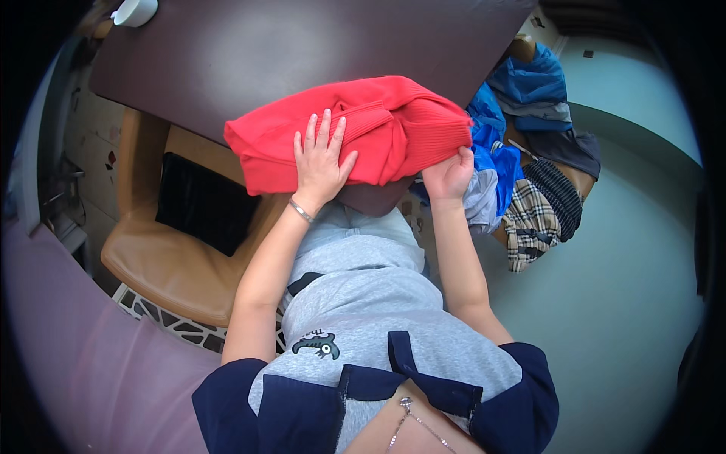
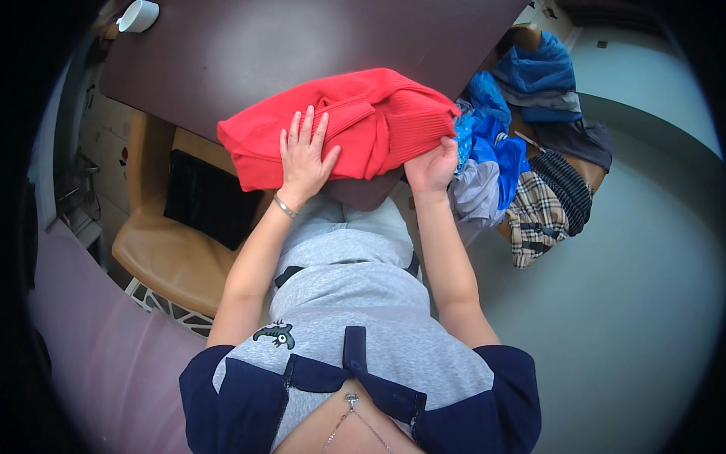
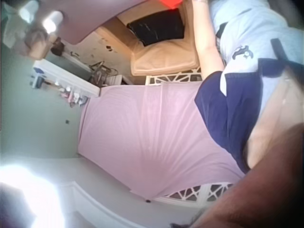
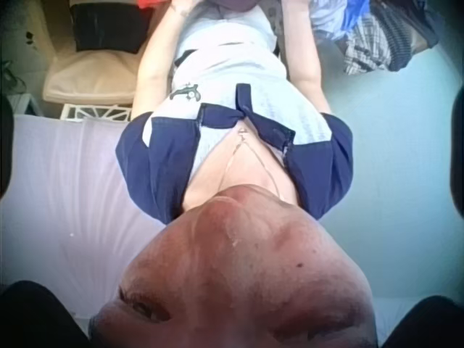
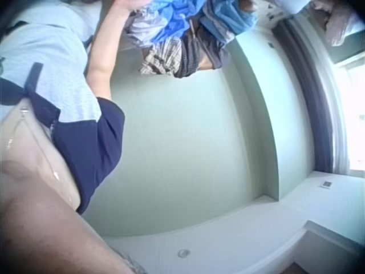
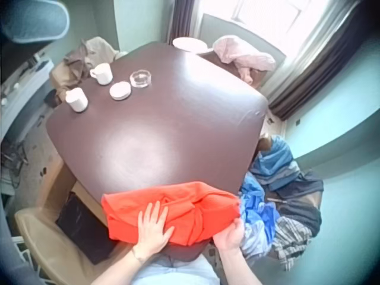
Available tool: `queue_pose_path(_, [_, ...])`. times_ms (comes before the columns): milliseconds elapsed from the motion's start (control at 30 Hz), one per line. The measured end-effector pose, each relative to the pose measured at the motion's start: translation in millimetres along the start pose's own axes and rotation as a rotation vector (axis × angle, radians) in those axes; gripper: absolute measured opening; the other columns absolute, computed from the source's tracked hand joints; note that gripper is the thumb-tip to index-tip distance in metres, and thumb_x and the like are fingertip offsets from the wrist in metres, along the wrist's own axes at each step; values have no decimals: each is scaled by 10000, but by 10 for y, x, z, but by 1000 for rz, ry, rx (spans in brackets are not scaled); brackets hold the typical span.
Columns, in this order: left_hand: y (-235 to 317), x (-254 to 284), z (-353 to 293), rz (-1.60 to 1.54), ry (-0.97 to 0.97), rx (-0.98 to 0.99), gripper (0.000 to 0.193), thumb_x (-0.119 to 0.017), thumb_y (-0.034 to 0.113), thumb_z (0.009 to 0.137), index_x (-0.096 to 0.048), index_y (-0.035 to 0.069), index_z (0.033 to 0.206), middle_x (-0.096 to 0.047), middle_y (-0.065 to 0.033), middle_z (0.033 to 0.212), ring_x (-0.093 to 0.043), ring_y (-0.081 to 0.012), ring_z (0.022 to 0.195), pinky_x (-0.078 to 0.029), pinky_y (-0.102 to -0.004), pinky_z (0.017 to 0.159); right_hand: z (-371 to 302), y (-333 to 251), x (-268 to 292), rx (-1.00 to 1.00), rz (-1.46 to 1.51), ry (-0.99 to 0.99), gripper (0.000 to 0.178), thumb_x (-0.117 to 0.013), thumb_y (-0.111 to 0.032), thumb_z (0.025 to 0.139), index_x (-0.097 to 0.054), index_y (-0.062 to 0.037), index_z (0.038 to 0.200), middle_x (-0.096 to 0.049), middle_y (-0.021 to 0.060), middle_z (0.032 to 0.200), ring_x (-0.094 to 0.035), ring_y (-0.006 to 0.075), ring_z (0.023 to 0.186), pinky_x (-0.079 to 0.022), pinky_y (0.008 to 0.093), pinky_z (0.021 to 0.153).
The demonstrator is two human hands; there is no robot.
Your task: The person folds a red cardigan sweater on a table, then folds a blue and gray jacket. The person smooths and aligns each garment before folding it into a compact shape and placing it on a chair.
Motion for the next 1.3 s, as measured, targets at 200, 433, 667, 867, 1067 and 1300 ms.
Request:
queue_pose_path(200, [-26, -8, -49, -7, -53, -36, 711, -594, 442, 766, -371, 136, 1368, -178, -155, 1484, -164, -339, 1367, -175, -583, 1041, -300, 620, -997, 485, -1858, -670, 242, -596, -170, 756, -592, -69, 976, -543, 134, 1092, -472, 314, 1089, -339, 410, 952])
queue_pose_path(433, [-254, 476, -364, -234, 185, 59, 430, -558, 47, 702, -548, 21, 1131, -461, -179, 1249, -407, -353, 1191, -330, -440, 996, -33, 660, -997, 625, -1740, -535, 159, -624, -170, 771, -575, -25, 813, -590, 118, 764, -585, 290, 730, -463, 366, 651])
queue_pose_path(667, [-114, 593, -256, -586, 292, 246, 224, -617, 50, 791, -590, -4, 1006, -574, -119, 929, -573, -206, 785, -471, -303, 725, 273, 1115, -1062, 116, -2388, -403, 408, -671, -402, 712, -595, -9, 792, -633, 192, 765, -643, 348, 725, -524, 417, 628])
queue_pose_path(867, [-82, 321, -183, -825, 168, 441, 234, -710, 101, 720, -586, 28, 905, -582, -63, 738, -548, -169, 652, -462, -285, 614, 468, 869, -759, -124, -1697, -388, 142, -621, -132, 785, -625, 7, 816, -632, 121, 673, -628, 205, 615, -501, 316, 585])
queue_pose_path(1067, [109, 445, -370, -730, 278, 291, 223, -704, 43, 684, -564, 55, 857, -581, -31, 673, -517, -153, 596, -422, -283, 553, 335, 710, -876, -187, -1424, -330, 142, -638, -131, 836, -608, -4, 781, -574, -5, 662, -522, 50, 574, -405, 178, 506])
queue_pose_path(1300, [-82, -10, -627, -867, 183, 482, 298, -677, 69, 686, -546, 51, 953, -583, -38, 716, -530, -155, 666, -452, -292, 634, 191, 938, -897, 293, -2171, -543, 242, -681, -197, 703, -584, -22, 837, -575, 140, 764, -599, 304, 730, -479, 401, 653])
Point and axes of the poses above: each hand's wrist, its own z-axis towards the middle knuckle, its own x-axis out of the back of the hand, y = z × x, the point moved 5 cm from there along z, towards the middle knuckle
